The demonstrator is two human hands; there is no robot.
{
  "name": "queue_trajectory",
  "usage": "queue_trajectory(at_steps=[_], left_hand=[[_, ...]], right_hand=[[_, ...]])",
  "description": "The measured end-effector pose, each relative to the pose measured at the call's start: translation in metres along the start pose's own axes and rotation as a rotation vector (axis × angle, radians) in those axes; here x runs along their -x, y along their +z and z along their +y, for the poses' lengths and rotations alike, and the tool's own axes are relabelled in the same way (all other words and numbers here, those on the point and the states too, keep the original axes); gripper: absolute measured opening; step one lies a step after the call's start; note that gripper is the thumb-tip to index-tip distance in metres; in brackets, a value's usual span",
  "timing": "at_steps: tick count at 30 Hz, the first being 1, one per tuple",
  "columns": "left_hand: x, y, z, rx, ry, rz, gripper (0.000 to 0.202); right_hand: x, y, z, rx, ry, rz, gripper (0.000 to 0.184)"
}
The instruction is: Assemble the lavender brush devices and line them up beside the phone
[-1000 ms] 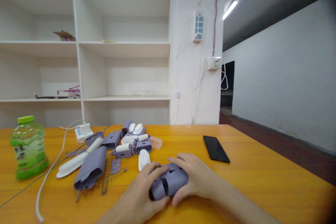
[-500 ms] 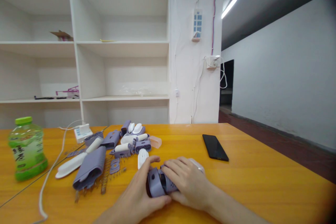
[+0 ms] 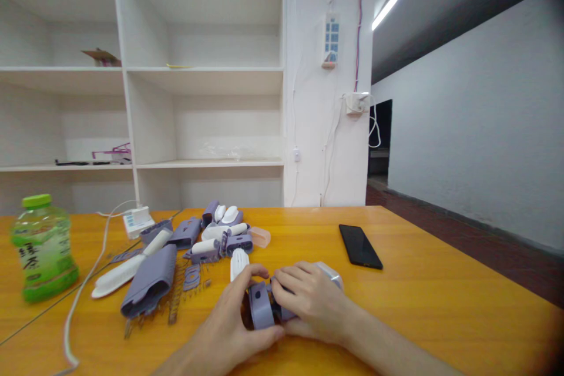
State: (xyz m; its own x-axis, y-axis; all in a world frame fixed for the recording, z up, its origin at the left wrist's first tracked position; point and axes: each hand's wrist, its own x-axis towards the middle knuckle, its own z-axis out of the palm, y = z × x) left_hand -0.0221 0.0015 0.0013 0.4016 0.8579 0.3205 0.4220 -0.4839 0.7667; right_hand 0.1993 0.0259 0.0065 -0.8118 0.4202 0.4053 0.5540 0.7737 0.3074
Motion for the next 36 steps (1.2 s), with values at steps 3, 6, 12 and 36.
queue_trajectory(at_steps=[3,6,12,36], left_hand=[[0.000,0.000,0.002,0.006,0.004,0.014,0.058],[0.001,-0.001,0.006,0.028,-0.008,0.004,0.058],[0.001,0.001,0.005,0.000,0.012,0.003,0.058],[0.009,-0.021,-0.004,-0.055,-0.113,-0.057,0.073]], right_hand=[[-0.001,0.000,0.001,0.049,-0.037,0.007,0.043],[-0.002,0.002,0.001,0.041,-0.075,0.016,0.041],[-0.002,-0.006,-0.005,-0.126,0.012,0.006,0.037],[0.024,-0.008,0.023,-0.469,0.324,-0.040,0.081]])
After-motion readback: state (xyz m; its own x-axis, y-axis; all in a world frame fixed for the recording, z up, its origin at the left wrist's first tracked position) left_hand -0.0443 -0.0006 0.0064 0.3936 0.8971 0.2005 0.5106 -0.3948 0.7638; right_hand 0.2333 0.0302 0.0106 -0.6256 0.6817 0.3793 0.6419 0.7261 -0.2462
